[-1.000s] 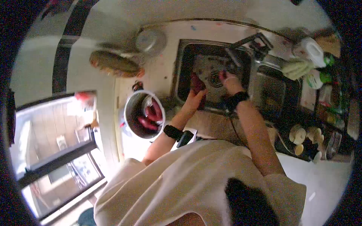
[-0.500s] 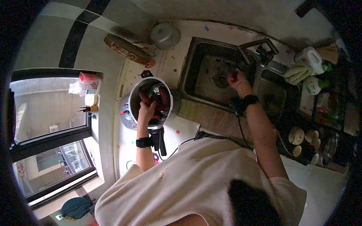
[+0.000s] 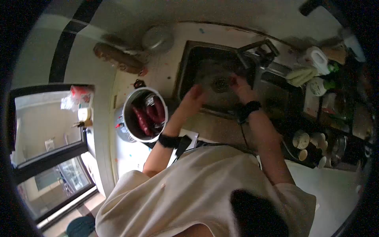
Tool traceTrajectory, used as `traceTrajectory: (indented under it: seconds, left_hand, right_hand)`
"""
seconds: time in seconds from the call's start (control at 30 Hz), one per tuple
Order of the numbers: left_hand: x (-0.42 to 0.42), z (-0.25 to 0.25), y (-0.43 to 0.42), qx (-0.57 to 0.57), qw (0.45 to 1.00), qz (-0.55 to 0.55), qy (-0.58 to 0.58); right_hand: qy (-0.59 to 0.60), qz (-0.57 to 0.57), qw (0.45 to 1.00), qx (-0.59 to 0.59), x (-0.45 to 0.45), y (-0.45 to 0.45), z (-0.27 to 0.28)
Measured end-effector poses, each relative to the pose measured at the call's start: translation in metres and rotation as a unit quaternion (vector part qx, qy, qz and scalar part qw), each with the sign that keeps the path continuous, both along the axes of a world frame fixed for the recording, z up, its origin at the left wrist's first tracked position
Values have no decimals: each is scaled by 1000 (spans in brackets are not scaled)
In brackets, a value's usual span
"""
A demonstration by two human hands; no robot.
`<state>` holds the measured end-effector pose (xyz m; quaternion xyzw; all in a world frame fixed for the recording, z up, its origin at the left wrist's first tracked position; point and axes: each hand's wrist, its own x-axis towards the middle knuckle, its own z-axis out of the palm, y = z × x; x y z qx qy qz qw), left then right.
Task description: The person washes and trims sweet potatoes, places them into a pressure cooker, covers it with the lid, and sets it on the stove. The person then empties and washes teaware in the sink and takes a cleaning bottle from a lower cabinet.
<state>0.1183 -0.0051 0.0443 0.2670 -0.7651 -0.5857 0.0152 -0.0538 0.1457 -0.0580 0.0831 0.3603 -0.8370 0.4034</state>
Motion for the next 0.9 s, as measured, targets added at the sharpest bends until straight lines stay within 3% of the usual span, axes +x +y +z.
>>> traceTrajectory:
  seconds: [0.03,0.1,0.17,0.2,0.23,0.27,0.3,0.33,0.4,0.47,0.53,0.57,0.6,0.63,0.67,0.77,0.83,0.87,0.9]
  left_hand:
    - [-30,0,8,54,997,-39,-25]
    - [-83,-16,19,58,990,-66,-111]
    - [-111,-43,23,-1,991,-131,-41]
    - [-116,-71,22,-58,979,-178,76]
    - [-123,-101,22,-112,949,-221,194]
    - [-130,-131,26,-130,964,-191,134]
    - [-135,-109,33,-146,959,-214,116]
    - [-134,-63,36,-161,954,-236,96]
    - [-134,-50,35,-185,932,-308,49]
    - [-140,-87,31,-207,905,-371,21]
    - [-141,-120,31,-234,899,-368,40]
    - [-141,-129,30,-250,901,-350,59]
    - [-142,-137,32,-15,968,-250,-15]
    - [-144,-141,35,220,963,-128,-87]
    - [-145,-143,36,438,886,6,-152]
    - [-129,-129,26,277,930,-86,-225]
    - [-117,-129,18,296,930,-60,-208]
    - [-112,-129,14,306,930,-46,-198]
    - [-107,-129,11,239,949,-48,-199]
  right_hand:
    - [12,39,997,73,-9,0,-12]
    - [29,119,969,216,-31,-5,-50]
    - [85,83,973,198,-7,-10,12]
    - [113,65,973,190,0,-7,35]
    - [195,80,943,259,-1,3,18]
    - [271,96,901,326,0,12,-13]
    - [341,112,848,391,0,24,-31]
    - [345,142,857,355,-2,35,-10]
    - [310,222,840,387,-6,66,-9]
    - [351,333,770,416,-4,110,-34]
    - [468,465,617,429,-1,155,-92]
    - [453,508,576,453,8,157,-79]
    - [436,549,533,474,19,163,-63]
    - [420,588,486,492,26,165,-41]
    - [430,577,491,491,28,164,-23]
    - [475,522,504,498,33,159,9]
    - [519,448,507,522,36,159,13]
    - [487,399,552,547,34,156,11]
    - [451,348,593,568,30,152,6]
